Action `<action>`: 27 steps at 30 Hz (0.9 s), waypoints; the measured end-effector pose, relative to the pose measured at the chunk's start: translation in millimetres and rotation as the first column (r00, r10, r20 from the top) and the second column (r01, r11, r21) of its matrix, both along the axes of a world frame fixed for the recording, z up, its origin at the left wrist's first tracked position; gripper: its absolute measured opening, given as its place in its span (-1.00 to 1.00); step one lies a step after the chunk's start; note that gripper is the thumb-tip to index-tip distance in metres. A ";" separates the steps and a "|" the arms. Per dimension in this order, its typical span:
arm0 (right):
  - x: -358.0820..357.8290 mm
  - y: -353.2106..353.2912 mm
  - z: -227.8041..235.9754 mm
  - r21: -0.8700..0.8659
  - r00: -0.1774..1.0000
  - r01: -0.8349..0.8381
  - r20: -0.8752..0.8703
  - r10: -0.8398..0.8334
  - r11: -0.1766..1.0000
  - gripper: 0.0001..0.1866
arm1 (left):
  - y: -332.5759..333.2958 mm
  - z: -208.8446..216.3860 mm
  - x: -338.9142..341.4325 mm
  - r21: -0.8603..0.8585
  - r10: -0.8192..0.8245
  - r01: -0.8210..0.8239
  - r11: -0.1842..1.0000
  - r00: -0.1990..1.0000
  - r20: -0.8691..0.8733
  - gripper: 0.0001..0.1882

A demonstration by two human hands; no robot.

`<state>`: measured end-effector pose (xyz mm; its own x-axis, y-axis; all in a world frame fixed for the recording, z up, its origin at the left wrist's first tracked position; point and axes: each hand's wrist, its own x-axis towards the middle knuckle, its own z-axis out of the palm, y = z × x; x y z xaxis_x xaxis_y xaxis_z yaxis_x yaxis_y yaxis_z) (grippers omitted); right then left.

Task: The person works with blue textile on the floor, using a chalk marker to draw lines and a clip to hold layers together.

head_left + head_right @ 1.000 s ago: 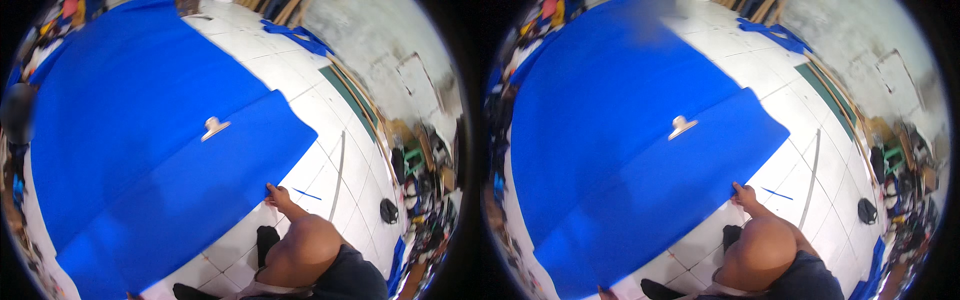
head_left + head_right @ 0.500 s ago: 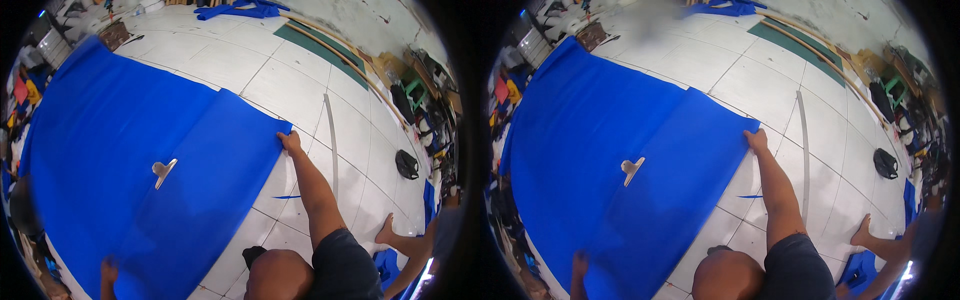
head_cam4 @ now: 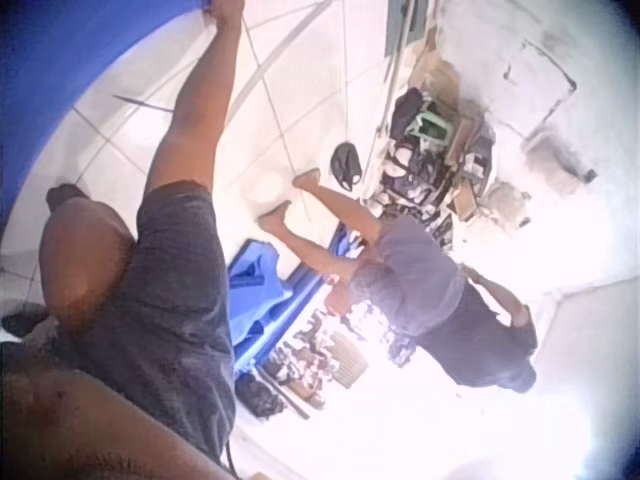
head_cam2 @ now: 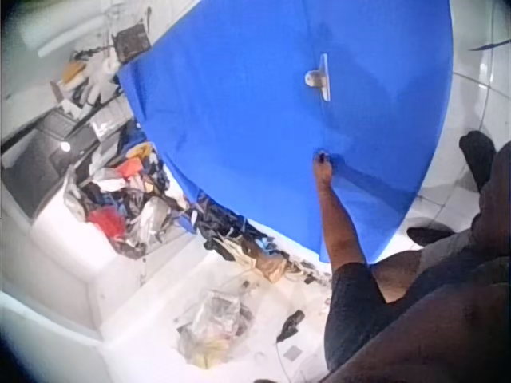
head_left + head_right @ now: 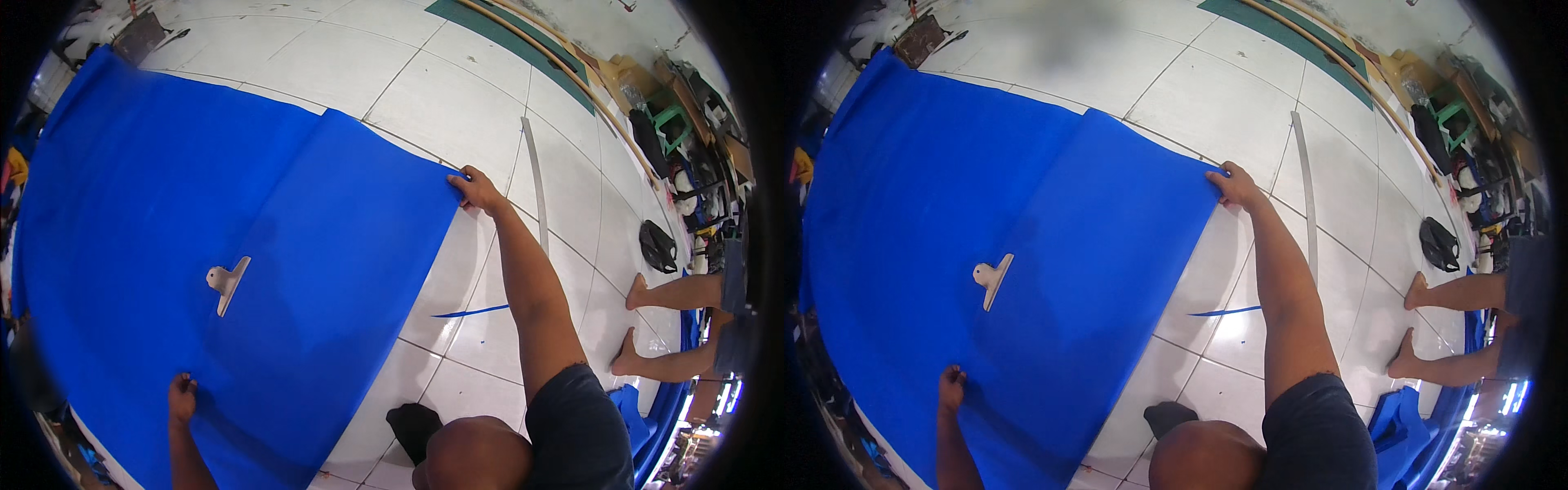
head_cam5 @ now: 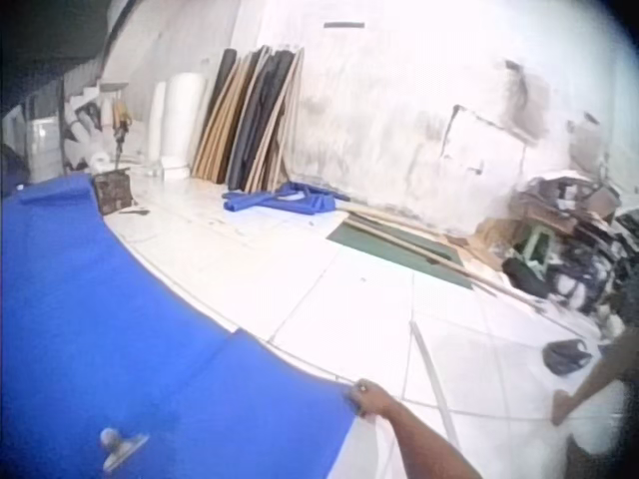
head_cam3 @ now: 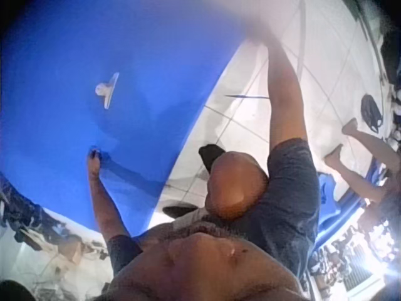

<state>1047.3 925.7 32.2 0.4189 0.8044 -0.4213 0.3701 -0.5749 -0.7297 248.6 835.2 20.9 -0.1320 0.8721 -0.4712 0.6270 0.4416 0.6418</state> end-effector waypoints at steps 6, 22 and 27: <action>12.0 -15.2 0.5 0.008 0.993 -0.006 0.115 0.005 1.000 -0.55 | 4.3 11.0 -5.5 -0.036 -0.149 0.149 0.988 0.989 0.014 -0.87; -59.7 -8.2 24.4 0.154 0.524 -0.173 0.851 -0.041 0.973 -0.50 | -55.1 11.6 73.1 0.219 -0.074 0.275 0.936 0.764 -0.640 -0.53; -216.5 42.9 29.0 0.269 0.565 -0.740 0.746 0.353 0.616 -0.51 | -65.8 -1.8 90.0 0.159 -0.010 0.194 0.968 0.663 -0.748 -0.35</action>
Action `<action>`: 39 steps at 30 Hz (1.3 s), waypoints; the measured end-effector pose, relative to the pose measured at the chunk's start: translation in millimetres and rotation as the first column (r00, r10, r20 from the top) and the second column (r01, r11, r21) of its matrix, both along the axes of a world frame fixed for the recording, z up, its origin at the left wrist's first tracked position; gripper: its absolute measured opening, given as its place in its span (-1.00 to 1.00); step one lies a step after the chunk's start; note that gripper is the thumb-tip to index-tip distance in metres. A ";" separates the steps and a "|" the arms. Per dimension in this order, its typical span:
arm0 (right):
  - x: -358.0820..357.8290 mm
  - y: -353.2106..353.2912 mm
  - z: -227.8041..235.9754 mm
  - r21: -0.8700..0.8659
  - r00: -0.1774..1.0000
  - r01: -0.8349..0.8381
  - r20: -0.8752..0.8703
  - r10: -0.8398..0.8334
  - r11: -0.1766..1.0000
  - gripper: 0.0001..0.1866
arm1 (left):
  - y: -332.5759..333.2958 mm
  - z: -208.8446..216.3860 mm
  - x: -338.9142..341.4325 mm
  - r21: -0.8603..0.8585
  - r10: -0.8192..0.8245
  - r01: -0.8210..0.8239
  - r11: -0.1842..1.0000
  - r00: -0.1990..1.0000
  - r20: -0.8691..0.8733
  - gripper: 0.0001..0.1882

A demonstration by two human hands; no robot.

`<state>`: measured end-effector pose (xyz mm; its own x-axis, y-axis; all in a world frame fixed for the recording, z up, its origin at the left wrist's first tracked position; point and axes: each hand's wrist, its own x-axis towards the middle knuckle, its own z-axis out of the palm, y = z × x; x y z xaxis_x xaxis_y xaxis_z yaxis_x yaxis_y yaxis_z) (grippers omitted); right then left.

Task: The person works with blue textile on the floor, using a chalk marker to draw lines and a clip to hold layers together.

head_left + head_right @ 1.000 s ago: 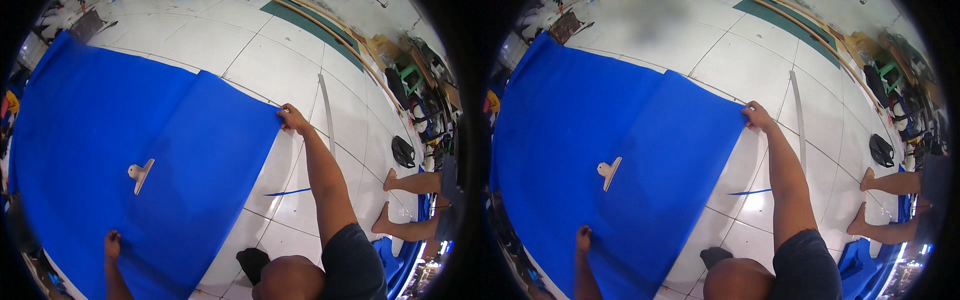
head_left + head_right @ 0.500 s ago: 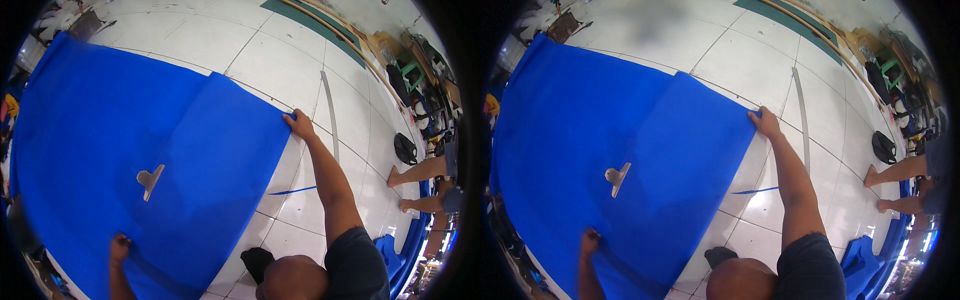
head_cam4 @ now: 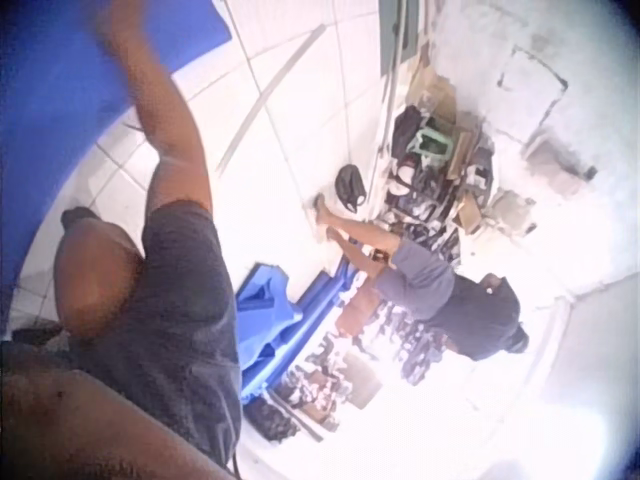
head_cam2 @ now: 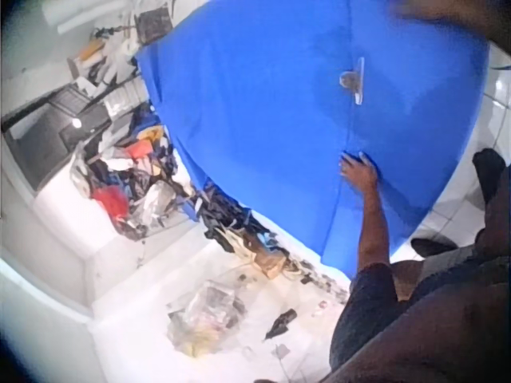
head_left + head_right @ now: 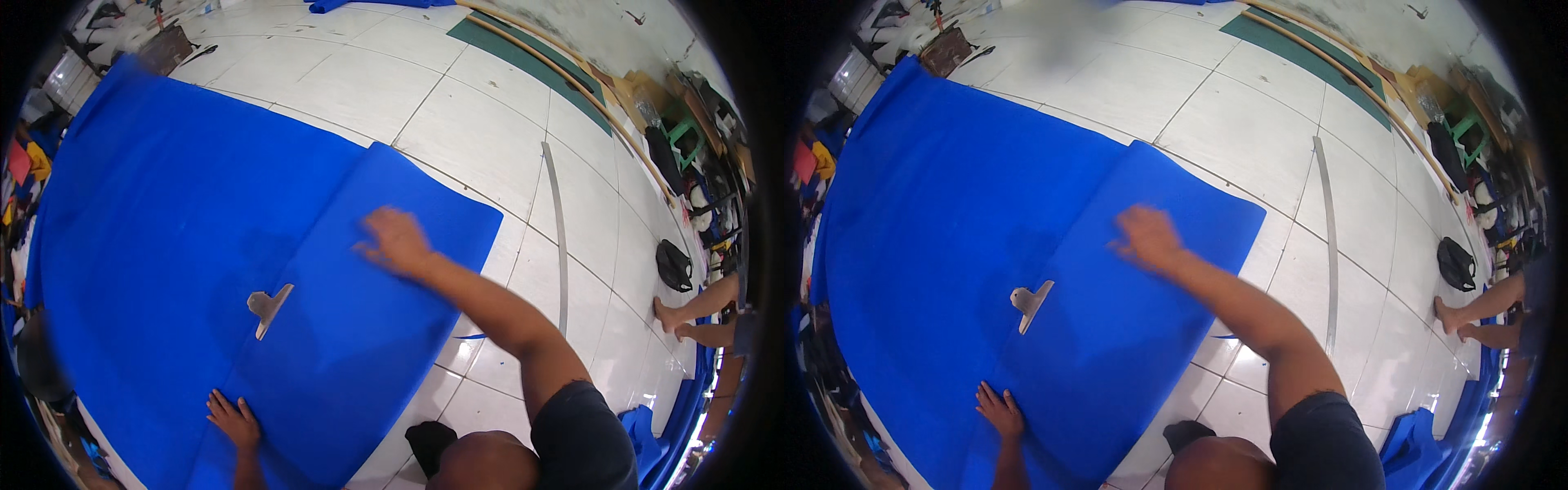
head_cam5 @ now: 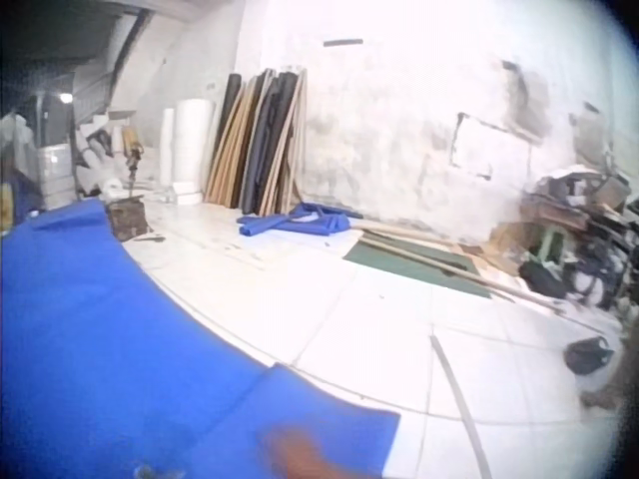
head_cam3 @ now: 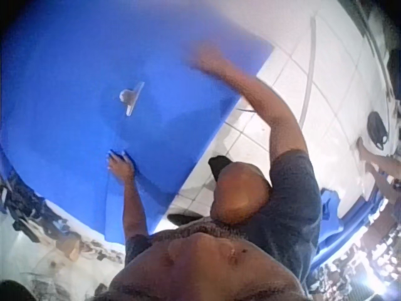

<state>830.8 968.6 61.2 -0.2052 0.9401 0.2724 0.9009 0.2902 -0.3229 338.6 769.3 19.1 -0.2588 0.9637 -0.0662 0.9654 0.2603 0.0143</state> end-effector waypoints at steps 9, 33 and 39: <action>-216.6 23.5 -37.8 -0.107 0.918 -0.390 -0.123 0.377 0.914 -0.48 | 2.2 -11.0 8.8 0.045 -0.002 0.000 0.999 0.999 0.048 -0.32; -2.8 -266.4 12.0 -0.812 0.505 0.242 -0.362 -0.784 0.531 -0.40 | -14.6 -13.9 -16.6 0.130 -0.025 -0.007 0.991 0.971 0.240 -0.29; 6.1 -374.6 -15.2 -0.892 -0.114 0.064 -0.453 -0.884 0.448 -0.49 | -41.1 80.7 -60.6 0.140 -0.232 0.192 0.971 0.889 0.394 -0.34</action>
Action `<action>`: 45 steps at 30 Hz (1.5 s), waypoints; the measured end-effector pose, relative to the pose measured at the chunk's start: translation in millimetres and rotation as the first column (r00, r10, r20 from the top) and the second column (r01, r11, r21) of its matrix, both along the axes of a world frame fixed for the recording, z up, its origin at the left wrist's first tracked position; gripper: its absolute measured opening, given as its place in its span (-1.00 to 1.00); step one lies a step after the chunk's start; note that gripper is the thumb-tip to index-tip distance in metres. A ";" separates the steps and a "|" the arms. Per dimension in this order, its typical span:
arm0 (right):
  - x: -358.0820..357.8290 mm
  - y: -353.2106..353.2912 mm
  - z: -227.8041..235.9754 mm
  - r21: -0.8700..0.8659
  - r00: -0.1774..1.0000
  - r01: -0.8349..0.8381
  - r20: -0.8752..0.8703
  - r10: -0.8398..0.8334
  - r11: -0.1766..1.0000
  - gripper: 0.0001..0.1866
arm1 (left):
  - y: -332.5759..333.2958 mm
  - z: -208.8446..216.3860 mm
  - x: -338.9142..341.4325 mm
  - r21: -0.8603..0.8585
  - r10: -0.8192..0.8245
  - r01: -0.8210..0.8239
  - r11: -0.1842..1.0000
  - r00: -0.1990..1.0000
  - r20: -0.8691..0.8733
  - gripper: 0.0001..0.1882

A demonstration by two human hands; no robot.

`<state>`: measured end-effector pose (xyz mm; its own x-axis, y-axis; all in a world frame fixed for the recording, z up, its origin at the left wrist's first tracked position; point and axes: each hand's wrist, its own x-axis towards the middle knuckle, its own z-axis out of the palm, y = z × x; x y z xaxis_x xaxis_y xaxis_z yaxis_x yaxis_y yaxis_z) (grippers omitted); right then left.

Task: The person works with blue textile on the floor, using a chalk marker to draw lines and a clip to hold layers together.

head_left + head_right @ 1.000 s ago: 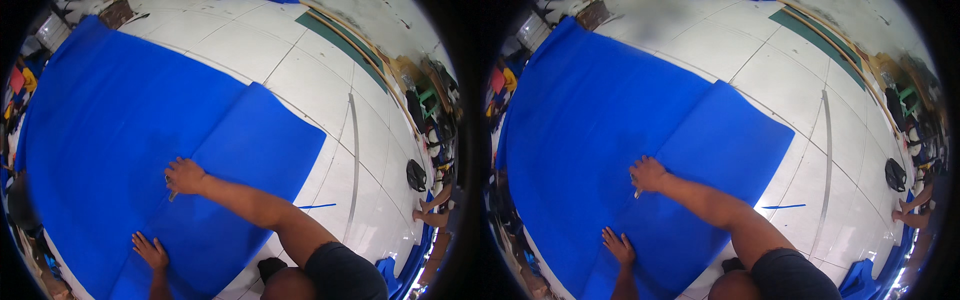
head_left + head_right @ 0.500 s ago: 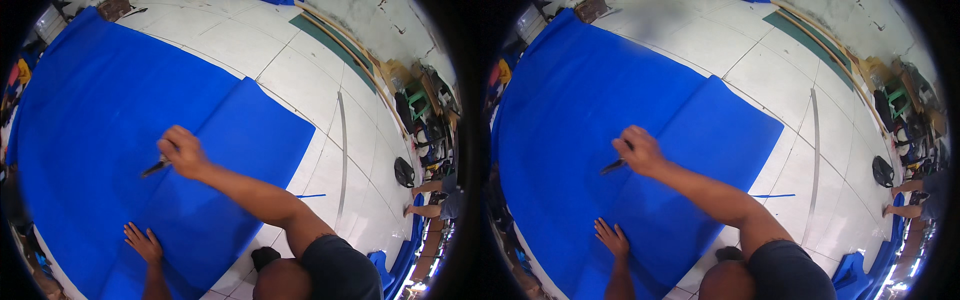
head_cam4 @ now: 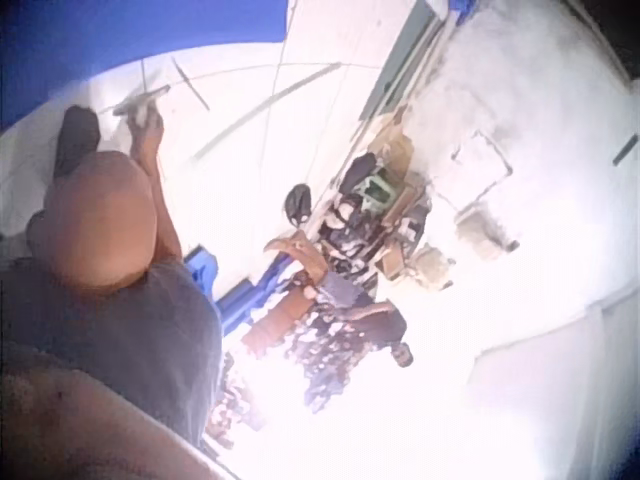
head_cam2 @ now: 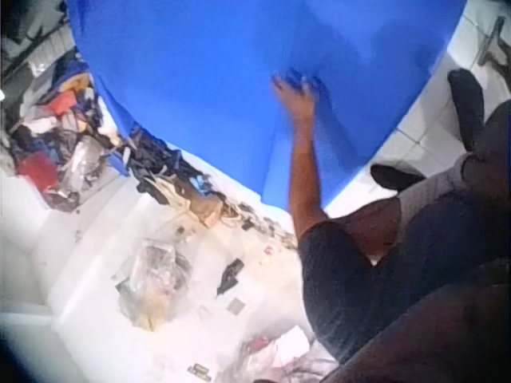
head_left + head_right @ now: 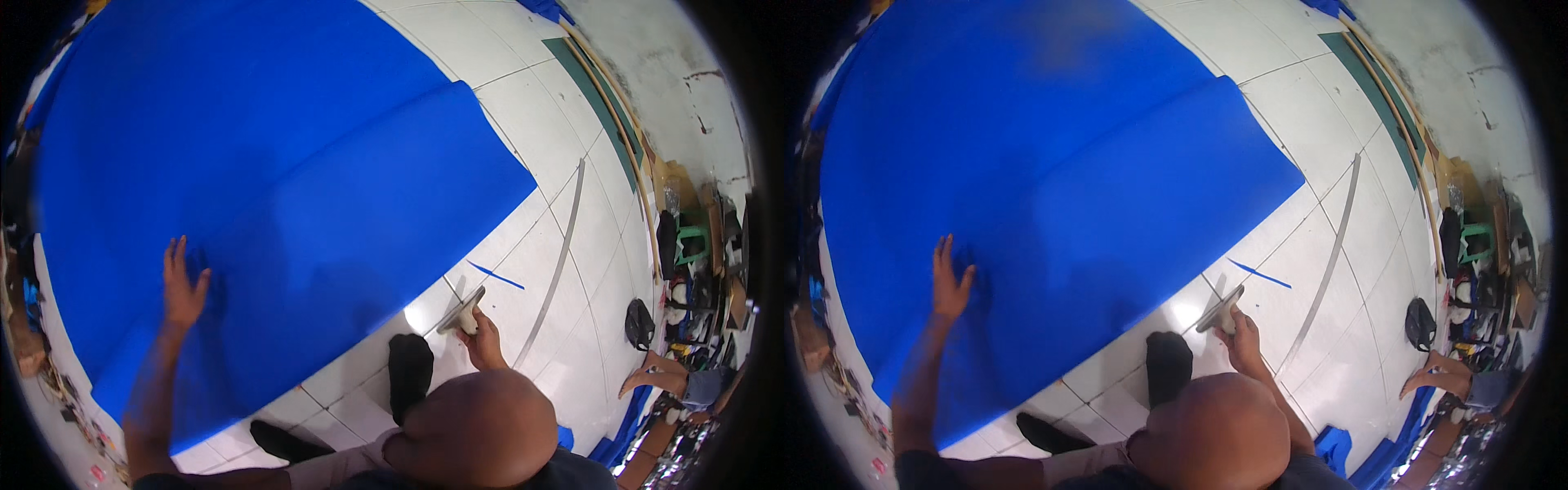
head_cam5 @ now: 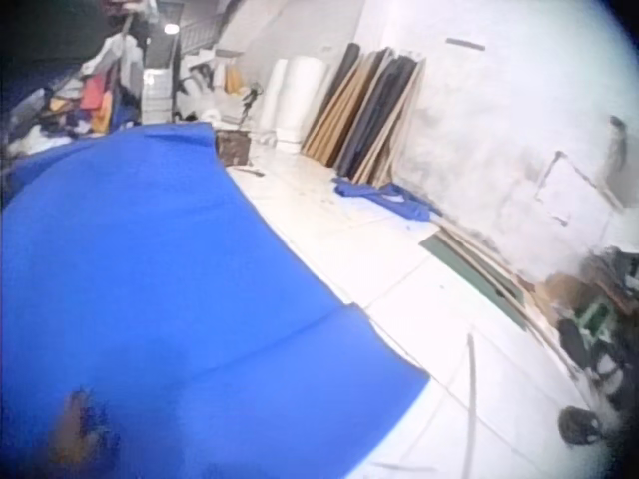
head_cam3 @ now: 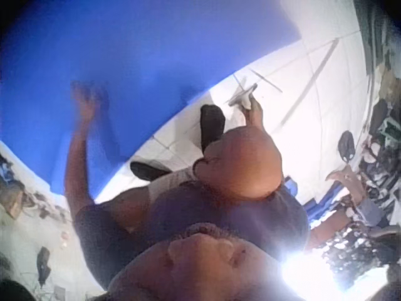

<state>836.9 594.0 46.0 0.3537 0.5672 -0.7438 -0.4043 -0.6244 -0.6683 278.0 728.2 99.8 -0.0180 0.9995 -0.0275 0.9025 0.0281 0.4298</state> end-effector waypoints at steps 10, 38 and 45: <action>-27.4 10.9 1.2 0.028 0.947 -0.320 -0.020 0.320 0.947 -0.64 | -349.4 -1.5 -202.6 -0.246 0.588 -0.642 0.727 0.766 -0.259 -0.70; -9.6 113.7 -40.4 0.177 0.960 -0.175 0.250 0.128 0.968 -0.78 | -499.0 -90.7 -132.0 -0.453 0.322 -0.891 -0.041 -0.441 0.838 -0.90; 6.8 93.7 90.1 0.307 0.975 -0.119 0.216 0.052 0.944 -0.58 | -556.9 1.0 -114.7 -0.273 0.591 -0.956 -0.105 -0.281 0.756 -0.69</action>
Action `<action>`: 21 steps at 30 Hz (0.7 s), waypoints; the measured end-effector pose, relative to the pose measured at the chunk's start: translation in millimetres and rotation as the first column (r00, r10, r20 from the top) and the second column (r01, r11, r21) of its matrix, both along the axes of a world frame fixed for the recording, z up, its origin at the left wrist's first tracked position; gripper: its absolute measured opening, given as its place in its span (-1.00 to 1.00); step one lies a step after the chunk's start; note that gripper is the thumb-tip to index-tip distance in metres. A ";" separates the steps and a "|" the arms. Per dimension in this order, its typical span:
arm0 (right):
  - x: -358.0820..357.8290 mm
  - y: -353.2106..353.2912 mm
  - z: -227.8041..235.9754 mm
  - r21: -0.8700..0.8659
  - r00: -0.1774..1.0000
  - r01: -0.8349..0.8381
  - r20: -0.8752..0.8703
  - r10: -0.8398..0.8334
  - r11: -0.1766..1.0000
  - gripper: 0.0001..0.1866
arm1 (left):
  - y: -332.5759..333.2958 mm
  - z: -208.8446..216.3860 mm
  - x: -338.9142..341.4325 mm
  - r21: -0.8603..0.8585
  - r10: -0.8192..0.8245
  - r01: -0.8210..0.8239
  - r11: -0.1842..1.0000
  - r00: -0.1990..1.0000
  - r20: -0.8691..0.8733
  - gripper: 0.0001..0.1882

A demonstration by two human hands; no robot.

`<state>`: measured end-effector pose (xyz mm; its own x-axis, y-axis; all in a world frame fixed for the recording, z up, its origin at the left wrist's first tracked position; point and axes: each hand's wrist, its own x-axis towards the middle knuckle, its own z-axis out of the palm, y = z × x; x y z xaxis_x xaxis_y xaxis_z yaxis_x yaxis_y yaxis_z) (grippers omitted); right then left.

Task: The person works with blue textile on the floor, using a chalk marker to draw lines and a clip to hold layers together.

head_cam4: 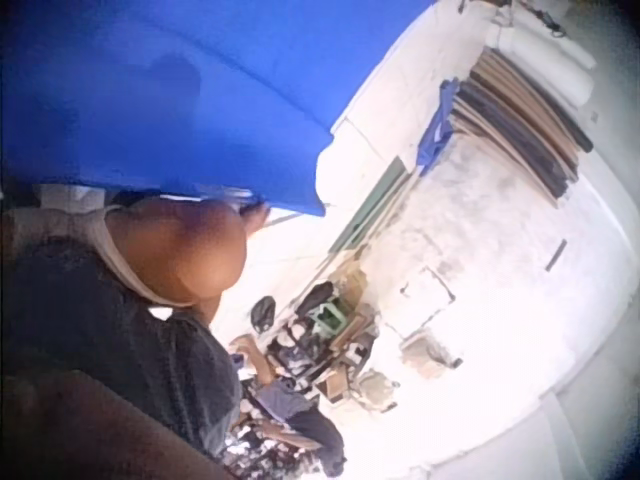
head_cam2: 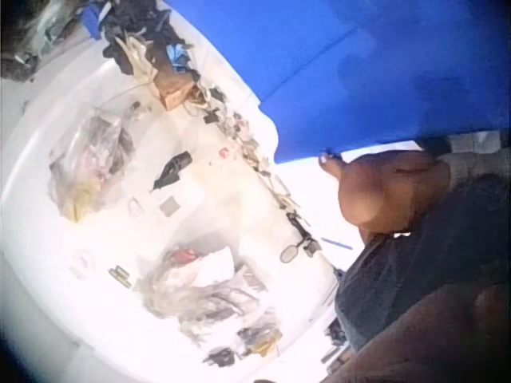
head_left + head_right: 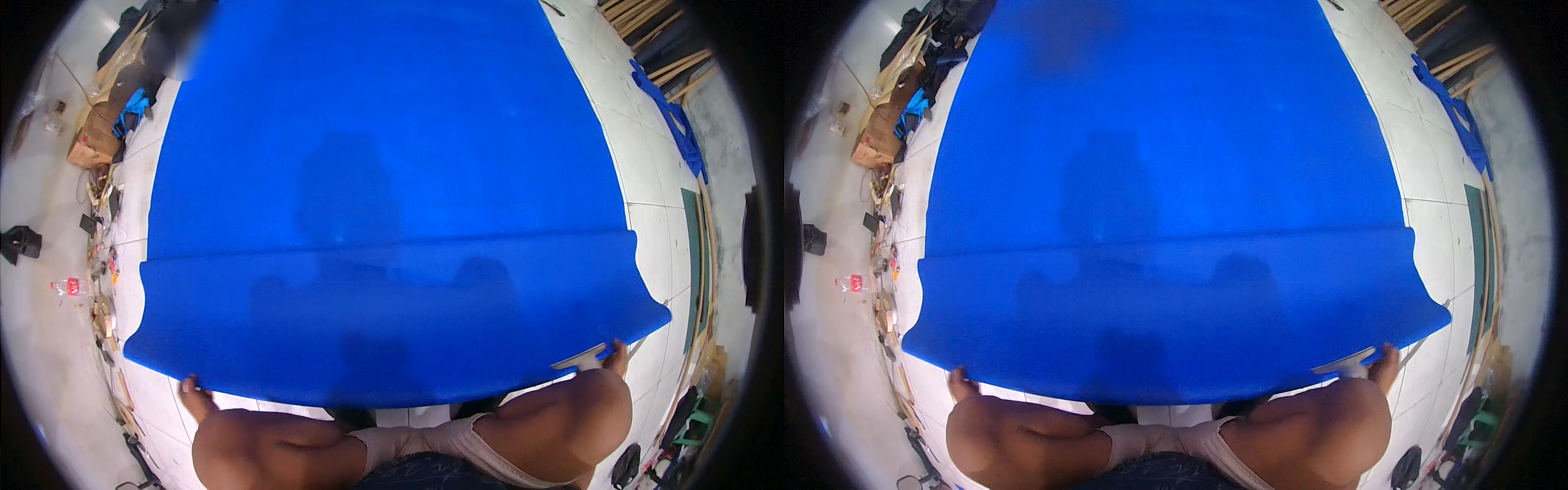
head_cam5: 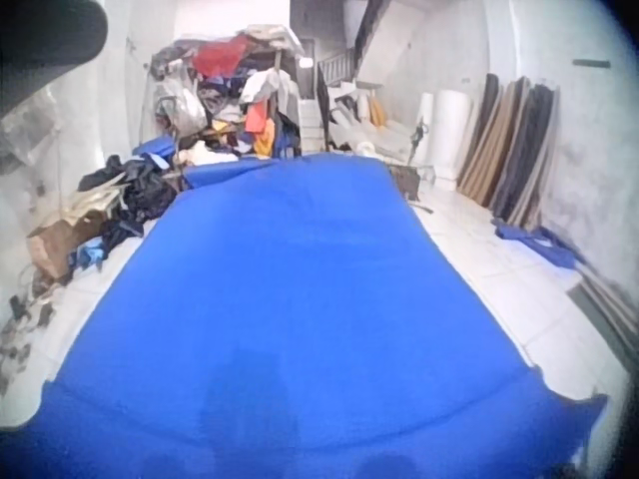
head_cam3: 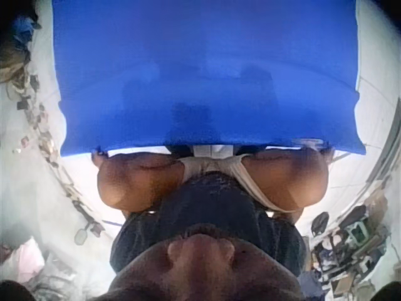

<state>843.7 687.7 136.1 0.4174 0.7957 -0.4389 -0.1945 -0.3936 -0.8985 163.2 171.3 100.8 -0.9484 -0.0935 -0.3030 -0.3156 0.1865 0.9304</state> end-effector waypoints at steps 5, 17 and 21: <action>-44.7 101.7 62.0 0.134 0.957 -0.270 0.150 0.249 0.954 -0.65 | 92.8 91.2 -95.0 0.079 -0.088 0.100 0.992 0.986 -0.139 -0.75; -220.5 164.9 -27.2 0.081 0.078 -0.961 0.997 -0.021 0.266 -0.44 | 342.8 -1.9 -41.6 -0.908 -0.888 0.061 0.415 0.243 -0.390 -0.38; -235.8 94.4 -47.2 -0.313 -0.283 -0.896 0.949 0.138 0.314 -0.27 | 337.1 -27.7 13.3 -0.940 -0.949 0.268 0.212 0.288 -0.131 -0.34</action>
